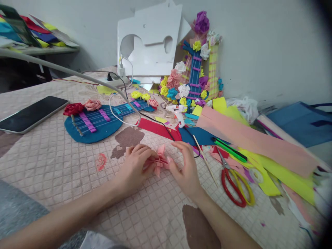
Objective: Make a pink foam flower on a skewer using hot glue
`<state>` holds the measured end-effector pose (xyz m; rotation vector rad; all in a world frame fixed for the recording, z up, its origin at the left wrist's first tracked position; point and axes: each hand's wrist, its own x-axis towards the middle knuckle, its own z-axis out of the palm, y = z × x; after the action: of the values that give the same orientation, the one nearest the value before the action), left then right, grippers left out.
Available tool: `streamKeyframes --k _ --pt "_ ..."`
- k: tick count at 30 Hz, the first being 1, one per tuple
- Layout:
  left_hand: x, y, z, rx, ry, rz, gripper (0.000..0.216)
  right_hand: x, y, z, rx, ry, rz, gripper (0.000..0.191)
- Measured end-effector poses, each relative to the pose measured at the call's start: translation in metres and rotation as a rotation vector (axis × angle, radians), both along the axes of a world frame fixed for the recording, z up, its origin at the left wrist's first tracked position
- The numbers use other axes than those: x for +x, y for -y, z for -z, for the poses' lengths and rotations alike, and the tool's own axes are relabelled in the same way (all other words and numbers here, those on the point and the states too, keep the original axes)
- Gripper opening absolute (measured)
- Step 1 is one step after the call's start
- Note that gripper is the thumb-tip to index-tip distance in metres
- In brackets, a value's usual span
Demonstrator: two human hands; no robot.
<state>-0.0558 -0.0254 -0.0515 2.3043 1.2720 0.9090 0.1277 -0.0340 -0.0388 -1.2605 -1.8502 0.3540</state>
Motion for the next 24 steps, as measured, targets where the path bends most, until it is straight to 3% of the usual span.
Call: streamKeyframes --k 7,13,15,18,21,24 --pt "-0.003 -0.002 0.0 0.054 0.049 -0.033 0.009 0.036 0.017 0.005 -0.014 -0.139 0.081 0.033" --pt "0.008 -0.021 -0.031 0.125 0.125 -0.021 0.006 0.064 0.035 0.017 -0.127 -0.246 0.144 0.019" --pt "0.021 -0.033 -0.04 0.144 0.176 0.022 0.007 0.066 0.036 0.018 -0.201 -0.222 0.083 0.013" --pt "0.044 -0.046 -0.043 0.147 0.208 0.067 0.008 0.061 0.037 0.017 -0.259 -0.074 -0.157 0.012" --pt "0.061 -0.051 -0.033 0.137 0.205 0.087 0.01 0.054 0.037 0.015 -0.249 0.066 -0.329 0.008" --pt "0.064 -0.051 -0.021 0.119 0.196 0.074 0.012 0.051 0.037 0.014 -0.257 0.142 -0.343 0.007"
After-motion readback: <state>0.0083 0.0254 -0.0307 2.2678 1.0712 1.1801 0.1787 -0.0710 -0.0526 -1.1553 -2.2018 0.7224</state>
